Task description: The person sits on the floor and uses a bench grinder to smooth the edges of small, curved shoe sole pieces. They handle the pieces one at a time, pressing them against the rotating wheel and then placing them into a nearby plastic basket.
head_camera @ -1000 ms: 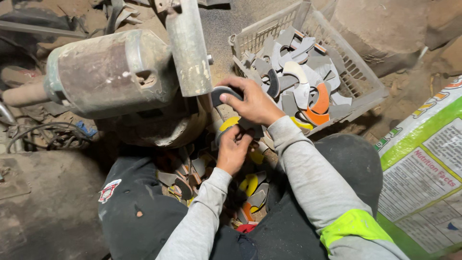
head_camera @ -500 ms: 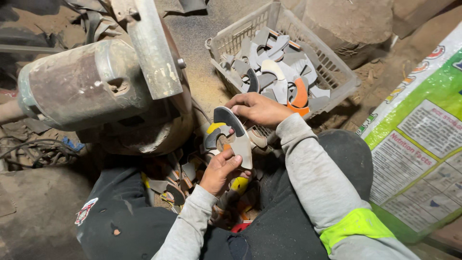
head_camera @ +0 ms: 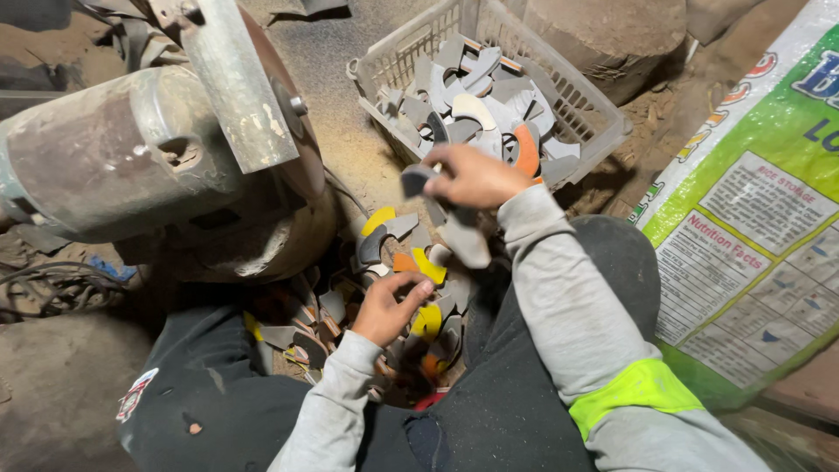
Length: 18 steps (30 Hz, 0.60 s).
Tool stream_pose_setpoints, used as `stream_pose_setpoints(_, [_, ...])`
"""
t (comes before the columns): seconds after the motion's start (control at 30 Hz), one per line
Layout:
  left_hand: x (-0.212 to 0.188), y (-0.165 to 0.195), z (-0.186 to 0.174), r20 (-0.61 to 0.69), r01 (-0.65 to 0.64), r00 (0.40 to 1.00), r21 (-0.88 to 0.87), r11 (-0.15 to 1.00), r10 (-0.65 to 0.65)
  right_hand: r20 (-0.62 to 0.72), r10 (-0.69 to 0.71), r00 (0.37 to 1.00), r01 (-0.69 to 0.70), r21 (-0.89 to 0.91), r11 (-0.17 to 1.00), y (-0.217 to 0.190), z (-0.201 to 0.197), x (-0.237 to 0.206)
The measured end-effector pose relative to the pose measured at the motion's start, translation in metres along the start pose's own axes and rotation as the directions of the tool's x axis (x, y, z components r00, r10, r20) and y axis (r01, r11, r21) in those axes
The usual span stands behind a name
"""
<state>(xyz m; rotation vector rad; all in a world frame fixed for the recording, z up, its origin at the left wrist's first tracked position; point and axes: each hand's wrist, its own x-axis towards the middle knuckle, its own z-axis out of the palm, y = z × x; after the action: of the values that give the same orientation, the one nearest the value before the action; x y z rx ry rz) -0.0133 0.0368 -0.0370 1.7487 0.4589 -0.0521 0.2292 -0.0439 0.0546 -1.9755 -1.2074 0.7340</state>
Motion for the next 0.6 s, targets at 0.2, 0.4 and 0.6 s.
stream_pose_setpoints(0.2, [0.017, -0.061, -0.005, -0.016, 0.270, 0.950, 0.534, 0.801, -0.310, -0.461, 0.214, 0.861, -0.195, 0.089, 0.977, 0.033, -0.059, -0.017])
stream_pose_setpoints(0.4, [0.036, -0.091, 0.004, -0.035, 0.457, 0.866, 0.459, 0.762, -0.499, -0.583, 0.245, 0.775, 0.025, 0.415, 0.909, 0.044, -0.092, -0.034])
stream_pose_setpoints(0.6, [0.065, -0.088, 0.012, -0.175, 0.311, 0.950, 0.433, 0.846, -0.259, -0.537, 0.216, 0.816, -0.088, 0.254, 0.963, 0.060, -0.092, -0.012])
